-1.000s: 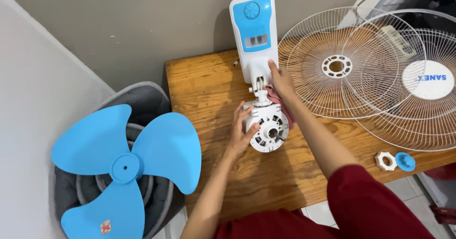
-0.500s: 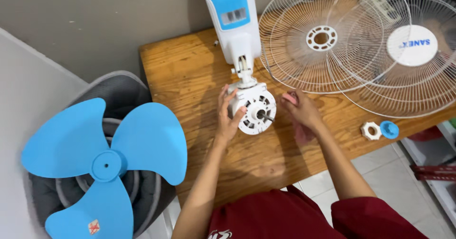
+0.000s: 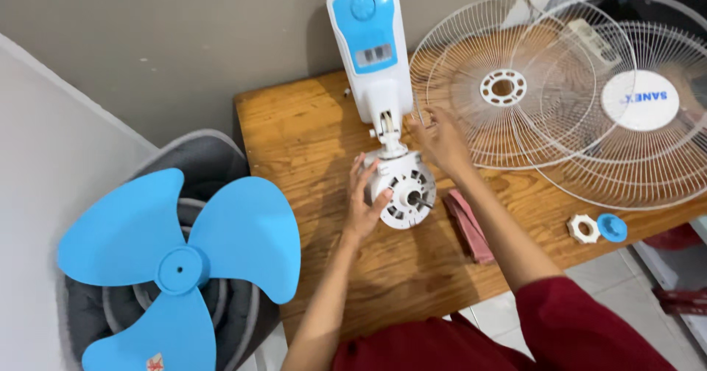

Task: The person wipes the white plastic housing of a disassembled electric fan with a pink cloth, then wipes the metal fan cage. The fan blades and other parts remain on the table.

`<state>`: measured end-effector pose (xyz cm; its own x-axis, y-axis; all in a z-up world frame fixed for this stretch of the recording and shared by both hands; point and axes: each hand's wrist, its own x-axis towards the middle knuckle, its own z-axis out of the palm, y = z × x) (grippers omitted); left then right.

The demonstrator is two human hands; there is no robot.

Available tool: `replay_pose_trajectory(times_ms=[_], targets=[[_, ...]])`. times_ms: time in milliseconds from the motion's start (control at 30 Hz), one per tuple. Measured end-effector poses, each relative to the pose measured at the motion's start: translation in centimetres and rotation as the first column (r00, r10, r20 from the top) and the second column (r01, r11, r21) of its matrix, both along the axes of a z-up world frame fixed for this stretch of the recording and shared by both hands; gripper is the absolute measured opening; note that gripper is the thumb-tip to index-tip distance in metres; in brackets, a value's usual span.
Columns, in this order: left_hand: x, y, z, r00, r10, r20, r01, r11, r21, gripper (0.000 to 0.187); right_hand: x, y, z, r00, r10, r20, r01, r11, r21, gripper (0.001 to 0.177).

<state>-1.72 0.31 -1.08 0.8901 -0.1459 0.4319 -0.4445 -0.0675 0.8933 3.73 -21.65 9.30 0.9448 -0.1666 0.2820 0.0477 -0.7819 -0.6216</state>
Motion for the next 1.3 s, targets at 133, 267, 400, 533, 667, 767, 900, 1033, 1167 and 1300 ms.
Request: replay_pose_trajectory(times_ms=[133, 267, 400, 533, 667, 767, 900, 1033, 1167, 1300], targets=[[-0.2, 0.4, 0.0, 0.999, -0.039, 0.032, 0.036, 0.996, 0.085, 0.080, 7.5, 5.6, 2.6, 0.934, 0.051, -0.352, -0.098, 0.988, -0.119, 0.112], [-0.5, 0.8, 0.5, 0.996, -0.086, 0.010, 0.083, 0.985, 0.154, 0.101, 11.7, 7.5, 1.4, 0.763, -0.071, -0.642, -0.201, 0.918, -0.341, 0.141], [-1.8, 0.6, 1.2, 0.922, -0.219, -0.320, 0.158, 0.965, -0.208, 0.145, 13.1, 5.5, -1.4, 0.752, -0.118, -0.648, -0.208, 0.891, -0.404, 0.127], [-1.7, 0.4, 0.7, 0.912, -0.139, -0.387, 0.123, 0.990, -0.067, 0.169, 12.6, 4.0, -2.0, 0.768, -0.108, -0.631, -0.178, 0.911, -0.372, 0.118], [-1.3, 0.0, 0.3, 0.938, -0.107, -0.331, 0.083, 0.993, -0.084, 0.169, 11.7, 3.6, -1.5, 0.821, -0.064, -0.567, -0.165, 0.924, -0.344, 0.113], [-1.2, -0.2, -0.1, 0.956, -0.094, -0.277, 0.066, 0.992, -0.110, 0.162, 10.8, 3.4, -0.8, 0.863, -0.022, -0.505, -0.147, 0.945, -0.292, 0.112], [-0.9, 0.0, -0.7, 0.984, -0.082, -0.159, 0.073, 0.995, -0.063, 0.152, 10.0, 3.2, -0.3, 0.850, -0.015, -0.527, -0.117, 0.969, -0.216, 0.111], [-1.8, 1.5, 1.7, 0.984, 0.026, -0.174, -0.016, 0.998, 0.056, 0.149, 9.9, 2.3, -2.2, 0.893, 0.106, -0.437, -0.149, 0.987, -0.065, 0.110], [-3.6, 3.2, 6.4, 0.959, 0.117, -0.257, -0.076, 0.984, 0.163, 0.143, 9.3, 2.6, -3.5, 0.882, 0.238, -0.408, -0.161, 0.963, 0.214, 0.106], [-4.8, 4.1, 9.5, 0.947, 0.259, -0.188, -0.161, 0.894, 0.418, 0.142, 7.8, 4.5, -3.1, 0.823, 0.297, -0.484, -0.084, 0.906, 0.414, 0.106]])
